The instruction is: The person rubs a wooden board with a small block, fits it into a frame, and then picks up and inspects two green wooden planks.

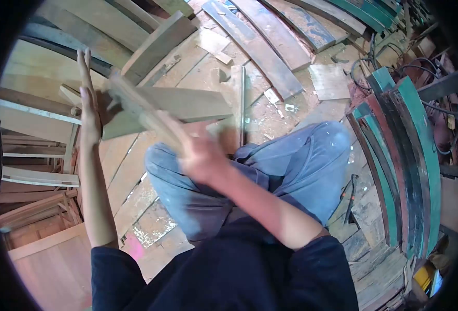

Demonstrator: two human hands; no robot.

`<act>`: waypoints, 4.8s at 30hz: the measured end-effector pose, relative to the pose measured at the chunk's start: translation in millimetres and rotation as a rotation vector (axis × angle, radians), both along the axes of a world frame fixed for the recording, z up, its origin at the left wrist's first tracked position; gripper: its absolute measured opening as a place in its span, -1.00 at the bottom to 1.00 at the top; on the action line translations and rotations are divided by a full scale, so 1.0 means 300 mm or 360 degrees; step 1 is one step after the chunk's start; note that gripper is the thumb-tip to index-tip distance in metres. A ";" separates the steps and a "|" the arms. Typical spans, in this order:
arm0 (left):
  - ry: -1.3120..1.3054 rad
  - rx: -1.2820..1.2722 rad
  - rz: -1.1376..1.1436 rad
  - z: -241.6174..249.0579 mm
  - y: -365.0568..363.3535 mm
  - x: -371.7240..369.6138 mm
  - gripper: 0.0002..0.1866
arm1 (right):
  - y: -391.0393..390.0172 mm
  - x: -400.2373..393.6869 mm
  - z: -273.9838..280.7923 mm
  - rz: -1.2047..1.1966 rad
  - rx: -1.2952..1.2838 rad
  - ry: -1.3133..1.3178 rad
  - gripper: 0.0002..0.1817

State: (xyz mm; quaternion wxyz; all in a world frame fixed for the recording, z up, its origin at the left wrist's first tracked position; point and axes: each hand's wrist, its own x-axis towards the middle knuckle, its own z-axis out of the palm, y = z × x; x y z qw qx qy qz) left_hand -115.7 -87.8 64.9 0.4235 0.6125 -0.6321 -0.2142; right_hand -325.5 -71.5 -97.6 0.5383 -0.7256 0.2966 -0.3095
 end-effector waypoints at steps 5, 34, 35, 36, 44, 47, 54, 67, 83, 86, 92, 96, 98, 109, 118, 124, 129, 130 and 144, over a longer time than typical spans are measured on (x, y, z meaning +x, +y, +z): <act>-0.0175 -0.0067 0.0255 -0.083 0.100 0.214 0.16 | -0.075 -0.052 -0.400 -0.0307 0.0237 0.0512 -0.09; -0.0133 -0.0242 0.0384 -0.174 0.223 0.231 0.16 | 0.090 0.139 0.099 0.0350 0.0042 0.0498 0.00; -0.0148 -0.0229 0.0374 -0.176 0.226 0.238 0.16 | 0.059 0.126 0.140 0.0467 0.0147 0.0633 -0.01; -0.0164 -0.0217 0.0364 -0.178 0.230 0.246 0.15 | 0.021 0.110 0.158 0.0584 0.0250 0.0766 -0.01; -0.0089 0.0109 0.0468 -0.188 0.317 0.268 0.13 | -0.294 -0.241 -0.481 -0.0340 -0.0133 0.1020 -0.13; -0.0642 0.0039 0.0299 -0.149 0.306 0.303 -0.07 | -0.365 -0.206 -0.545 -0.0404 -0.0216 0.1349 -0.10; -0.0857 -0.0116 0.0178 -0.058 0.213 0.241 -0.17 | -0.322 0.227 -0.007 -0.0145 -0.0607 0.0001 -0.30; -0.0757 -0.0114 0.0165 -0.097 0.212 0.334 -0.09 | -0.421 0.239 -0.339 0.0455 -0.0403 0.0353 -0.03; 0.0391 -0.0470 0.0497 -0.194 0.126 0.487 -0.08 | -0.452 0.405 -0.251 0.0643 -0.0641 0.0306 0.28; 0.1327 -0.0693 0.0681 -0.282 0.115 0.544 -0.10 | -0.449 0.405 -0.245 0.0520 -0.0587 0.0348 0.29; 0.1714 -0.1141 0.0500 -0.395 0.108 0.378 0.00 | -0.469 0.435 -0.097 0.0474 -0.0565 0.0389 0.29; 0.1375 -0.1100 0.0566 -0.351 0.038 0.360 -0.14 | -0.479 0.431 0.002 0.0643 -0.0451 0.0438 0.25; 0.1220 -0.1062 0.0661 -0.329 0.000 0.308 -0.21 | -0.450 0.457 0.027 0.0549 -0.0475 0.0183 0.19; 0.0975 -0.1103 0.0718 -0.339 0.070 0.058 -0.13 | -0.119 0.287 -0.372 0.0114 -0.0392 -0.0154 -0.01; 0.0894 -0.1031 0.0590 -0.289 0.096 0.031 -0.03 | -0.261 0.180 -0.115 0.0185 -0.0440 0.0047 0.12; 0.0991 -0.0822 -0.0560 -0.032 0.178 0.196 0.16 | -0.373 0.285 0.125 0.0701 -0.0258 0.0113 -0.18; 0.1197 -0.1405 -0.0021 0.066 0.292 0.386 0.05 | -0.298 0.525 0.129 0.0683 0.0219 -0.0153 -0.40; 0.1256 -0.1654 0.0216 -0.011 0.301 0.457 -0.07 | -0.284 0.599 0.106 0.0603 0.0283 -0.0205 -0.43; -0.0615 0.0634 0.1223 -1.443 0.828 0.312 -0.30 | -0.239 1.649 -0.313 0.0394 0.0506 -0.0475 -0.36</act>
